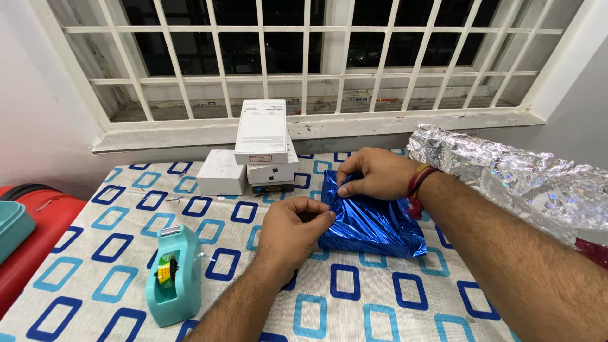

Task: The person wraps a small black box with blue metallic foil, folding the edges and securing them with clear tape from a dispenser. They then handle a sheet of silver foil and a red foil sheet, preparing to wrap additional items.

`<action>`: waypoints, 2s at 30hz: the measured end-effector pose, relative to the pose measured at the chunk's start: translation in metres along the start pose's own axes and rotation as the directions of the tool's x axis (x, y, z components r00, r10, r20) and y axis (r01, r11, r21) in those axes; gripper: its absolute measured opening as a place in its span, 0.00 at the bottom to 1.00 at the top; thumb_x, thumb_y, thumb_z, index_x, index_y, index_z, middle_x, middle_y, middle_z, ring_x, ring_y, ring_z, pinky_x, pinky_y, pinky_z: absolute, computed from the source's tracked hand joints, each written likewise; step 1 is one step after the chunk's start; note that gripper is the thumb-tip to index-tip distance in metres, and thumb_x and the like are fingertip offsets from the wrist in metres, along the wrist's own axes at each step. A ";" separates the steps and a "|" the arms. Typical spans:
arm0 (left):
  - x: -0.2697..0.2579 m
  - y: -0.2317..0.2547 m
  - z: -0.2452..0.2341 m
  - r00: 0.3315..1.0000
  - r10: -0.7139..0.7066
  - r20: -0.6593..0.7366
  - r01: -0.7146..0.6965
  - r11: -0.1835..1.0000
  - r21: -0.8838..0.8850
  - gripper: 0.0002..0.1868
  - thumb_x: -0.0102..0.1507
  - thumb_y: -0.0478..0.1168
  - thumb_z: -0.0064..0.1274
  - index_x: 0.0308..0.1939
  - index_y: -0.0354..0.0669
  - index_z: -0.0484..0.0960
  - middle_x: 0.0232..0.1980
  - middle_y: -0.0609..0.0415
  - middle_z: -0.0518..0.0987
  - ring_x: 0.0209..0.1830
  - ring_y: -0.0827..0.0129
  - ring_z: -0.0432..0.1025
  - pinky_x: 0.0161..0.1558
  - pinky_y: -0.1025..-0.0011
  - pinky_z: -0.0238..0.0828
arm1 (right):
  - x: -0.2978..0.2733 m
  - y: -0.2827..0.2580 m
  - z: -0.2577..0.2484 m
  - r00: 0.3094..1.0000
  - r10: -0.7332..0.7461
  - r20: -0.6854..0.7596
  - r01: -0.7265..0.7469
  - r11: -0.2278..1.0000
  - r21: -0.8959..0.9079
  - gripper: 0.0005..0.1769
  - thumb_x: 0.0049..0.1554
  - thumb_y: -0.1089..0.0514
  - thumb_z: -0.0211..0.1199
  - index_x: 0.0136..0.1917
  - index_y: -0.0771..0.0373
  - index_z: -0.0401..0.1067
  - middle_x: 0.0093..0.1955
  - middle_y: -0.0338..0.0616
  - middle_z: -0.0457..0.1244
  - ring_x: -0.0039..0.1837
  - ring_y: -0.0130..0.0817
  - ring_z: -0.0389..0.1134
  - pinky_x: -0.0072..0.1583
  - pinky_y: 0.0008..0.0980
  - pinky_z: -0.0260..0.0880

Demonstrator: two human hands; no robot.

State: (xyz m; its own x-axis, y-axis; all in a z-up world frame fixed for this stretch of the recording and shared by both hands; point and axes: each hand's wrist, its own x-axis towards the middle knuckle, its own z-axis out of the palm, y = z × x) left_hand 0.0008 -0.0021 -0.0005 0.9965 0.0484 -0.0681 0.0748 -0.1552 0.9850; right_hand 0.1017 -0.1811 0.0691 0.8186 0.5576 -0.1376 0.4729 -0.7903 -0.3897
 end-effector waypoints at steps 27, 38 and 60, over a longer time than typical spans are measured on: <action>-0.003 0.006 0.003 0.997 0.077 0.003 -0.077 0.991 0.108 0.22 0.60 0.32 0.56 0.59 0.49 0.80 0.44 0.61 0.77 0.37 0.80 0.74 0.36 0.79 0.79 | 0.000 0.022 0.033 0.881 -0.259 -0.396 0.329 0.937 0.118 0.10 0.51 0.52 0.72 0.42 0.58 0.78 0.45 0.38 0.68 0.49 0.33 0.71 0.53 0.33 0.73; -0.003 0.009 0.007 0.983 0.183 -0.033 -0.173 0.966 0.191 0.24 0.60 0.32 0.53 0.61 0.53 0.82 0.44 0.57 0.77 0.38 0.77 0.77 0.40 0.77 0.79 | 0.018 0.030 0.041 0.874 -0.253 -0.415 0.253 0.966 -0.055 0.13 0.48 0.50 0.75 0.40 0.60 0.78 0.44 0.42 0.68 0.49 0.36 0.71 0.52 0.34 0.72; 0.006 0.000 0.015 0.963 0.248 -0.101 -0.196 0.910 0.366 0.11 0.62 0.43 0.59 0.46 0.46 0.90 0.41 0.56 0.83 0.36 0.72 0.76 0.40 0.72 0.77 | -0.056 0.087 0.057 0.744 0.182 -0.643 0.288 0.781 0.554 0.15 0.55 0.54 0.71 0.52 0.63 0.76 0.45 0.38 0.73 0.48 0.24 0.73 0.52 0.25 0.73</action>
State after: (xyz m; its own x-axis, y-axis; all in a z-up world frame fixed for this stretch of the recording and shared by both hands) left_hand 0.0068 -0.0167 -0.0029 0.9749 0.1082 0.1946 -0.1132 -0.5118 0.8516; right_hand 0.0785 -0.2664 -0.0088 0.9047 0.1075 0.4124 0.4244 -0.3156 -0.8487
